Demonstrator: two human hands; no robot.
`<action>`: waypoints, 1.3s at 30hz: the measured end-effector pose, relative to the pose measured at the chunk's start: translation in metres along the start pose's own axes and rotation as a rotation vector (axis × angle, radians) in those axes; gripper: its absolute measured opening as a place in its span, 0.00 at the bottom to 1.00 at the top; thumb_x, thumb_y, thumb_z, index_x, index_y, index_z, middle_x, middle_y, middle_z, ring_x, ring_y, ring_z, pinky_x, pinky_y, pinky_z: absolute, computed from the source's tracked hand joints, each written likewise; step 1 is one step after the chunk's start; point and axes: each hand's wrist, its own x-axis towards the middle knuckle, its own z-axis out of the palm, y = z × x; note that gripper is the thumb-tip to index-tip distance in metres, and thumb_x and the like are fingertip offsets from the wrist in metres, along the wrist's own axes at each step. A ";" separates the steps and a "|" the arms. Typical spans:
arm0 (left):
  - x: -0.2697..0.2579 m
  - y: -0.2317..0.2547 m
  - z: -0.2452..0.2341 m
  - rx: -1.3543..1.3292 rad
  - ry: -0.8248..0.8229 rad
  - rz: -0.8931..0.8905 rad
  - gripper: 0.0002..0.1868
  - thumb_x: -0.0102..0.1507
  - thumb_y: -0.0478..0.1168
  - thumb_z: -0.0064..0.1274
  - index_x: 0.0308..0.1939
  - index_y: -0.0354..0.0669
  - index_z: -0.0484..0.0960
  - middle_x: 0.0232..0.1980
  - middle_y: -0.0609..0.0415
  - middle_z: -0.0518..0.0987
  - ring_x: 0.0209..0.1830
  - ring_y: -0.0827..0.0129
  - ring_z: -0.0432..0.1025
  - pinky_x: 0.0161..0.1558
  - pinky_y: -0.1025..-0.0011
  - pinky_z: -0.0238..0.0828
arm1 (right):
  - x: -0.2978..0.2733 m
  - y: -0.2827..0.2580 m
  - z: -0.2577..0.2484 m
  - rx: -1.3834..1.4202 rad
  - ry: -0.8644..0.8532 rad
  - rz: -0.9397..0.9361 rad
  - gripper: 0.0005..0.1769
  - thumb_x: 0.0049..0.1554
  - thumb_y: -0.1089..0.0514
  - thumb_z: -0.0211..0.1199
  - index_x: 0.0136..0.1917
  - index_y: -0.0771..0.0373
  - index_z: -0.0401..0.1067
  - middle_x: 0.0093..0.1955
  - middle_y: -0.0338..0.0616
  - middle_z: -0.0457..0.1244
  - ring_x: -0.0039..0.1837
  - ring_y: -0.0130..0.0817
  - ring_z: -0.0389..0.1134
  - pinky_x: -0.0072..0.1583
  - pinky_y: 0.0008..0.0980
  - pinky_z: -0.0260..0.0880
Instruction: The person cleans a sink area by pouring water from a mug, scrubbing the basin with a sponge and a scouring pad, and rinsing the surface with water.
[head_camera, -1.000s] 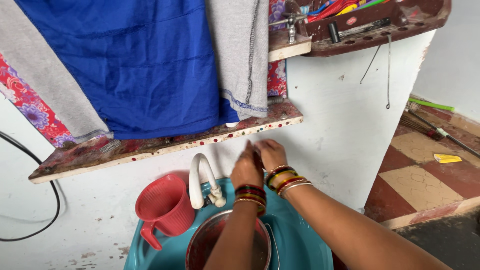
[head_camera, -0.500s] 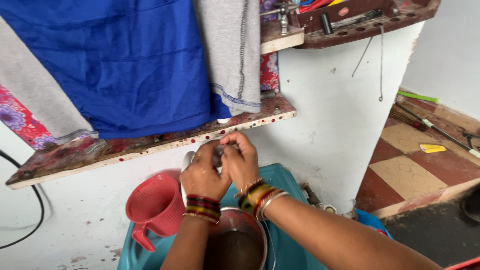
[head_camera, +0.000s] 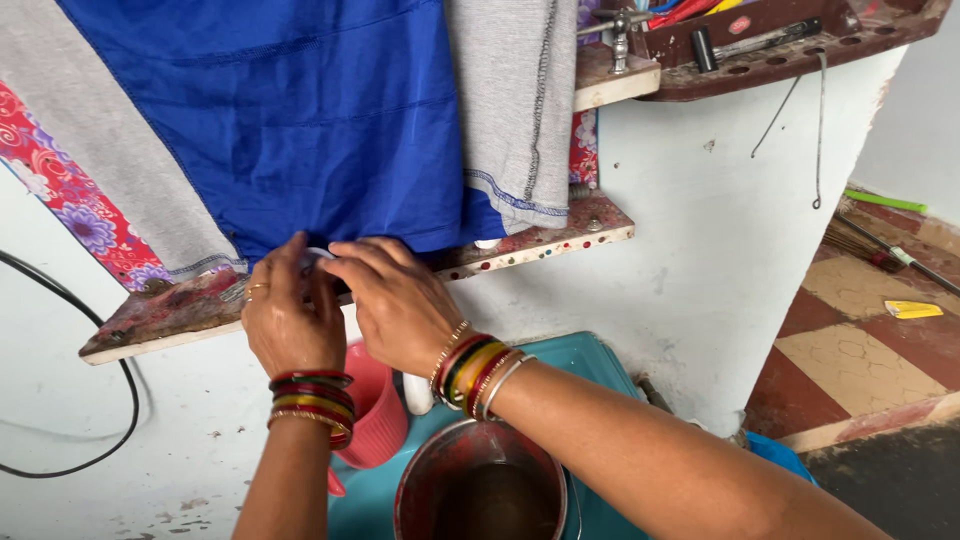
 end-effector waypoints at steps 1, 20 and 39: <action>0.001 -0.007 0.003 0.046 -0.006 0.002 0.17 0.66 0.35 0.59 0.59 0.41 0.83 0.51 0.45 0.81 0.43 0.52 0.78 0.46 0.58 0.75 | 0.002 0.003 0.005 -0.023 -0.066 0.016 0.25 0.51 0.69 0.57 0.62 0.67 0.71 0.66 0.52 0.65 0.68 0.51 0.63 0.70 0.45 0.64; -0.027 -0.086 -0.009 -0.074 0.090 -0.202 0.12 0.70 0.40 0.65 0.50 0.40 0.79 0.51 0.48 0.80 0.44 0.58 0.79 0.46 0.61 0.76 | 0.000 -0.006 0.078 0.117 -0.202 -0.078 0.31 0.51 0.71 0.56 0.69 0.69 0.66 0.72 0.54 0.62 0.72 0.51 0.62 0.73 0.42 0.63; 0.009 -0.222 -0.024 0.486 -0.192 -0.257 0.10 0.62 0.49 0.56 0.41 0.57 0.91 0.49 0.52 0.85 0.60 0.46 0.64 0.55 0.46 0.52 | 0.052 -0.029 0.183 -0.082 -0.219 0.001 0.12 0.46 0.64 0.57 0.46 0.64 0.73 0.55 0.51 0.67 0.65 0.52 0.65 0.70 0.48 0.60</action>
